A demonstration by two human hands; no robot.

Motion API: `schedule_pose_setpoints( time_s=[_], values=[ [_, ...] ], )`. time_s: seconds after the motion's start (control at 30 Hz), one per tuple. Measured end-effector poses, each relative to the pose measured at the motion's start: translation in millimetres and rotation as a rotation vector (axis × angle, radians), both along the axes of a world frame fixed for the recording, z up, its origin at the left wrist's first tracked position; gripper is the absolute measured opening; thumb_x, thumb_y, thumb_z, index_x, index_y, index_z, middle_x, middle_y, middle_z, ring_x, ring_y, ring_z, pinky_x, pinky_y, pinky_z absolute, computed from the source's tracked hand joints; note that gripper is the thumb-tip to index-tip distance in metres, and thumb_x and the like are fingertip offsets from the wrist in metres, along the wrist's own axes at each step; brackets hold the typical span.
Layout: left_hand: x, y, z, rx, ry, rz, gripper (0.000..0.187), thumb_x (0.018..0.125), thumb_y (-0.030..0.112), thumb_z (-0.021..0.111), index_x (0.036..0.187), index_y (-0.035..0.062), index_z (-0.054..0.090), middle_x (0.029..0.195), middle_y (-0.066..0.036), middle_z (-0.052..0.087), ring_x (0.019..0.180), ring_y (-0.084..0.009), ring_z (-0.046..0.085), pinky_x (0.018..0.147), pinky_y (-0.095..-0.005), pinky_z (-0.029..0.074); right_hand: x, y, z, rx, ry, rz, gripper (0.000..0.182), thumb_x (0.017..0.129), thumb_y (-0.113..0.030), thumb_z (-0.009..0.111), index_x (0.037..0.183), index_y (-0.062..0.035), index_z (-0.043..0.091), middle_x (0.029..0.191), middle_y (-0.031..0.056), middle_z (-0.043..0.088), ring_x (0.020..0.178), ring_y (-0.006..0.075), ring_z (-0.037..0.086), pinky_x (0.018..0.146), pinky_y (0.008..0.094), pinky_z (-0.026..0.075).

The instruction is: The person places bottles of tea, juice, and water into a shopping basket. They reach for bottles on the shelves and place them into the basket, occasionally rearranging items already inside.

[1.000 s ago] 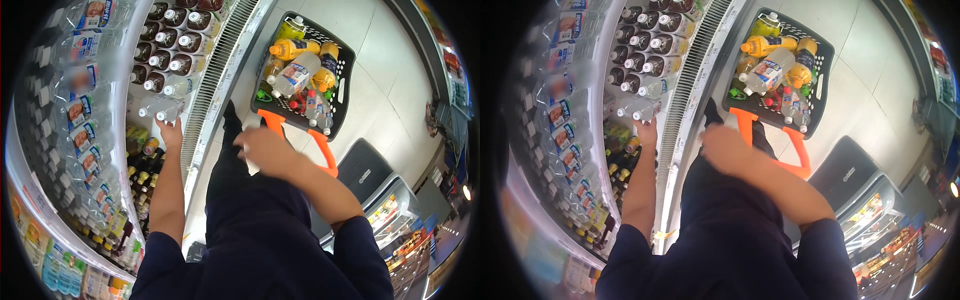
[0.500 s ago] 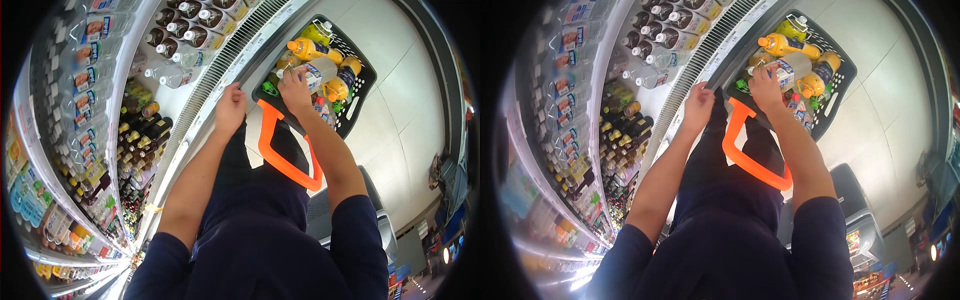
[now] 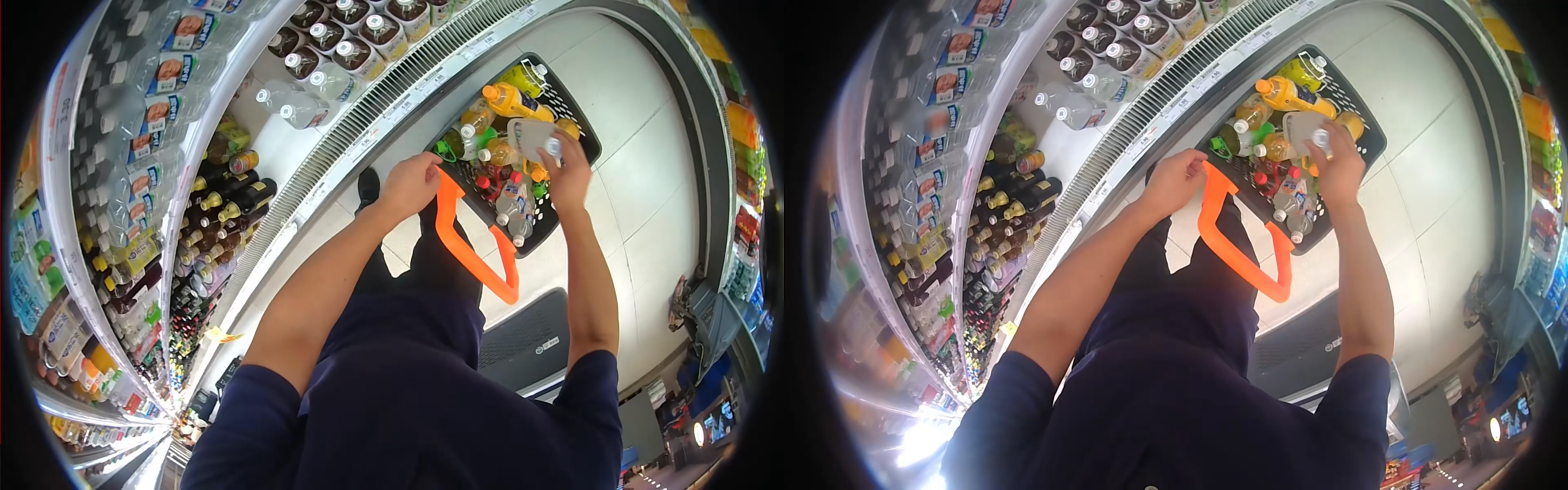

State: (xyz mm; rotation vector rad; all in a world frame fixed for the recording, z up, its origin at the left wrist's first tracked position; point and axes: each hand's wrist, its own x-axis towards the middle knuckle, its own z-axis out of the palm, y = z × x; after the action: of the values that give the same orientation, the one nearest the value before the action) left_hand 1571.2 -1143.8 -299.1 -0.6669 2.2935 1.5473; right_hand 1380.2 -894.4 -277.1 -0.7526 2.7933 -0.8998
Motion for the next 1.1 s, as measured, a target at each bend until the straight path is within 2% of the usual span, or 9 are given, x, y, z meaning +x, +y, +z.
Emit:
schedule_pose_setpoints(
  time_s=[0.2, 0.37, 0.53, 0.6, 0.73, 0.8, 0.9, 1.0, 1.1],
  values=[
    [6, -17, 29, 0.001, 0.121, 0.035, 0.033, 0.086, 0.014, 0.066, 0.115, 0.0006, 0.063, 0.093, -0.014, 0.070, 0.087, -0.0274, 0.070, 0.080, -0.0380, 0.056, 41, -33, 97, -0.347, -0.278, -0.202, 0.036, 0.083, -0.003, 0.076, 0.117, 0.0012, 0.064, 0.127, 0.0127, 0.063, 0.114, 0.0226, 0.063, 0.093, 0.0339, 0.053],
    [17, -61, 53, -0.039, 0.169, -0.056, 0.072, 0.081, 0.018, 0.074, 0.143, 0.0035, 0.041, 0.142, -0.022, 0.046, 0.130, -0.0354, 0.050, 0.108, -0.0413, 0.042, 68, -74, 105, -0.665, -0.542, -0.224, 0.033, 0.087, 0.003, 0.069, 0.119, 0.0033, 0.062, 0.124, 0.0099, 0.061, 0.111, 0.0170, 0.061, 0.093, 0.0312, 0.052],
    [31, -105, 84, -0.261, 0.314, -0.198, 0.092, 0.072, 0.025, 0.082, 0.147, 0.0023, 0.035, 0.145, -0.023, 0.045, 0.138, -0.0392, 0.040, 0.114, -0.0433, 0.034, 101, -147, 107, -0.779, -0.799, -0.126, 0.032, 0.086, 0.005, 0.068, 0.117, 0.0023, 0.064, 0.120, 0.0076, 0.062, 0.104, 0.0156, 0.063, 0.089, 0.0301, 0.053],
    [39, -123, 88, -0.418, 0.271, -0.283, 0.092, 0.069, 0.022, 0.083, 0.146, 0.0029, 0.037, 0.140, -0.023, 0.049, 0.133, -0.0388, 0.045, 0.110, -0.0442, 0.038, 111, -175, 95, -0.705, -0.821, -0.036, 0.030, 0.086, 0.002, 0.070, 0.116, 0.0015, 0.065, 0.118, 0.0081, 0.062, 0.103, 0.0161, 0.063, 0.088, 0.0308, 0.053],
    [63, -161, 90, -0.084, -0.012, -0.168, 0.098, 0.064, 0.029, 0.087, 0.144, -0.0016, 0.039, 0.136, -0.024, 0.054, 0.126, -0.0399, 0.053, 0.106, -0.0427, 0.043, 132, -231, 71, -0.560, -0.799, 0.141, 0.031, 0.082, -0.003, 0.074, 0.112, 0.0014, 0.066, 0.117, 0.0123, 0.063, 0.100, 0.0219, 0.066, 0.088, 0.0324, 0.053],
    [87, -173, 82, -0.129, -0.123, -0.161, 0.100, 0.063, 0.027, 0.089, 0.144, -0.0017, 0.038, 0.133, -0.022, 0.056, 0.120, -0.0359, 0.058, 0.102, -0.0407, 0.047, 148, -261, 64, -0.295, -0.534, 0.467, 0.030, 0.084, -0.006, 0.072, 0.112, 0.0019, 0.065, 0.121, 0.0129, 0.063, 0.101, 0.0264, 0.066, 0.087, 0.0321, 0.052],
    [133, -192, 34, -0.078, 0.114, 0.010, 0.100, 0.063, 0.017, 0.090, 0.145, 0.0026, 0.034, 0.131, -0.016, 0.057, 0.122, -0.0301, 0.058, 0.101, -0.0381, 0.047, 178, -307, 34, -0.282, -0.488, 0.707, 0.030, 0.081, -0.011, 0.073, 0.107, 0.0018, 0.065, 0.116, 0.0140, 0.065, 0.098, 0.0341, 0.066, 0.083, 0.0372, 0.054],
    [143, -221, 22, -0.010, 0.061, -0.113, 0.091, 0.065, 0.014, 0.089, 0.142, 0.0062, 0.041, 0.130, -0.015, 0.058, 0.123, -0.0351, 0.057, 0.102, -0.0377, 0.047, 205, -348, -9, -0.128, -0.495, 0.903, 0.024, 0.080, -0.009, 0.070, 0.102, 0.0009, 0.066, 0.108, 0.0146, 0.067, 0.095, 0.0352, 0.067, 0.081, 0.0422, 0.054],
    [167, -253, -18, -0.284, 0.155, -0.306, 0.071, 0.069, 0.013, 0.086, 0.130, 0.0051, 0.052, 0.126, -0.015, 0.059, 0.118, -0.0371, 0.058, 0.099, -0.0389, 0.048, 232, -379, -24, -0.033, -0.593, 0.817, 0.022, 0.078, -0.003, 0.067, 0.100, 0.0007, 0.066, 0.105, 0.0168, 0.068, 0.093, 0.0361, 0.068, 0.081, 0.0450, 0.053]
  ],
)
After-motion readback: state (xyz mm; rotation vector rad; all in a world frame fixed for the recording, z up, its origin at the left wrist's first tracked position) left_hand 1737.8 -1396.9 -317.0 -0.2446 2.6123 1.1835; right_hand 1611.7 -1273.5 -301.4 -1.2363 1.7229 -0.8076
